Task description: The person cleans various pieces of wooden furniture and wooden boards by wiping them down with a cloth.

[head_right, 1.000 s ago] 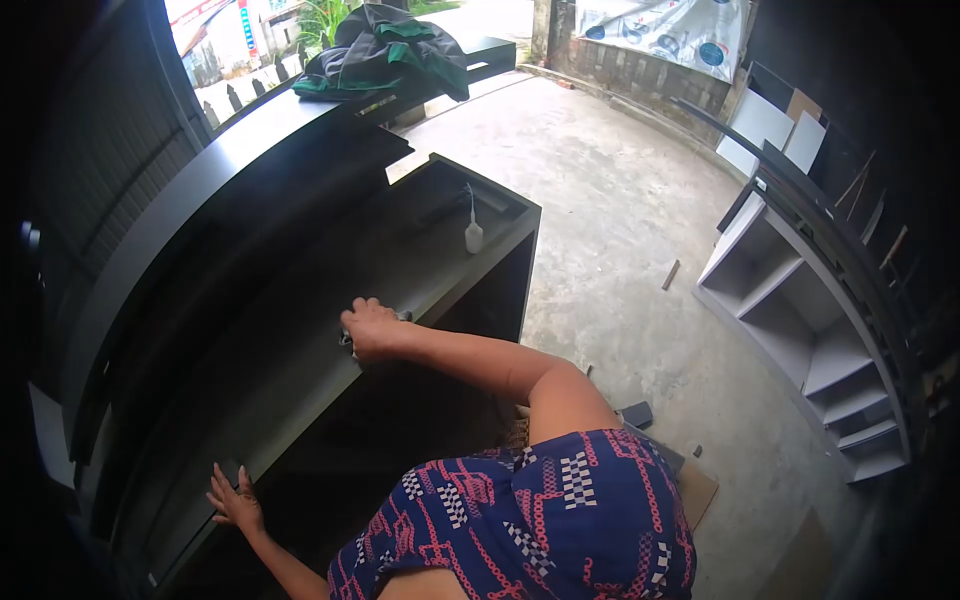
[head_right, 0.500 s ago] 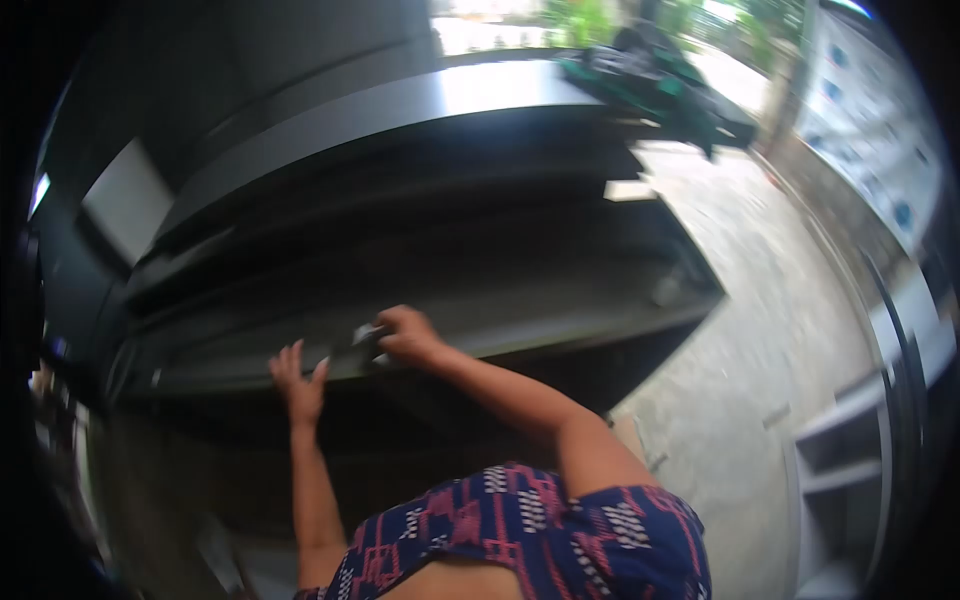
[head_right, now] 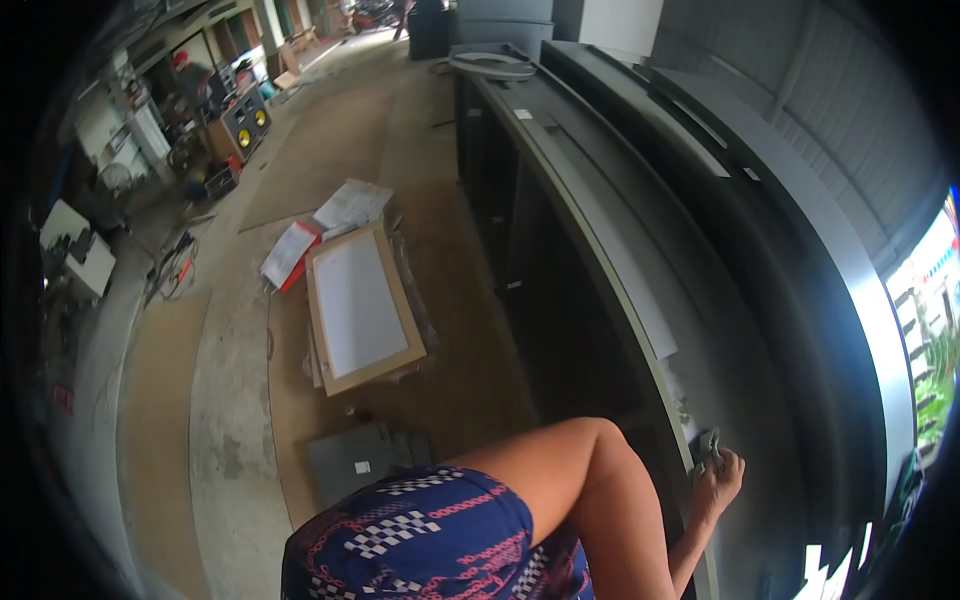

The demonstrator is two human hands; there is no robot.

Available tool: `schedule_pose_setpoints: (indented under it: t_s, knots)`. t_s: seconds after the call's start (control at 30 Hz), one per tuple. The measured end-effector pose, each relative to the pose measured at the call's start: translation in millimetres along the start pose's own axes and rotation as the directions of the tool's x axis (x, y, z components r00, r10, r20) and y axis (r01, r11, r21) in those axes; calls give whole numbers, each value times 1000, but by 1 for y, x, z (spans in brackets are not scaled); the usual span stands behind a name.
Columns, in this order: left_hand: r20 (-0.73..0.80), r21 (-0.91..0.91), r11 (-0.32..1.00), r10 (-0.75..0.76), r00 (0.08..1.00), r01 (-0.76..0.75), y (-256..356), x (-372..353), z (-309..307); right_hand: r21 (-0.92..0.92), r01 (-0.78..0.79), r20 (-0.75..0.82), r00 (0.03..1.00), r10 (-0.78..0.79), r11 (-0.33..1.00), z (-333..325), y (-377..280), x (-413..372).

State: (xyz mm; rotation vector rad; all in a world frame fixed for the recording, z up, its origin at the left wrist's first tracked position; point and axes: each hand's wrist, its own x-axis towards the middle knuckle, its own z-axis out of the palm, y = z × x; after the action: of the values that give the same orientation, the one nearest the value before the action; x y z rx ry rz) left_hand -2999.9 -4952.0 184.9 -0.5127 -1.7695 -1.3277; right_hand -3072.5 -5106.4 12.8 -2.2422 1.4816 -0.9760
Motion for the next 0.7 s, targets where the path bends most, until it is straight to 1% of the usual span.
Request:
schedule_pose_setpoints:
  t_s: [0.07,0.2,0.27,0.33,0.47,0.5,0.7]
  knots:
    - [21,23,1000,7,1000,-8,3,3,-7,-26,36,-17,999,-37,999,-1,-1,-1]
    - [26,61,998,14,1000,-15,13,1,-15,-40,21,-5,1000,-21,999,-3,-5,-1]
    - [7,95,995,6,1000,-7,18,-3,-21,-26,41,-10,999,-42,999,0,3,-1]
    - [-21,134,991,2,1000,1,30,-9,-24,-26,26,29,999,-25,999,2,4,4]
    - [-67,197,979,-35,997,47,37,-14,-26,59,20,38,999,-23,998,-1,15,0]
    - [-81,215,975,-45,996,62,39,-15,-26,24,31,65,997,-33,999,-1,18,1]
    - [-118,269,957,-80,990,110,44,-18,-32,73,46,43,998,-49,996,2,15,0]
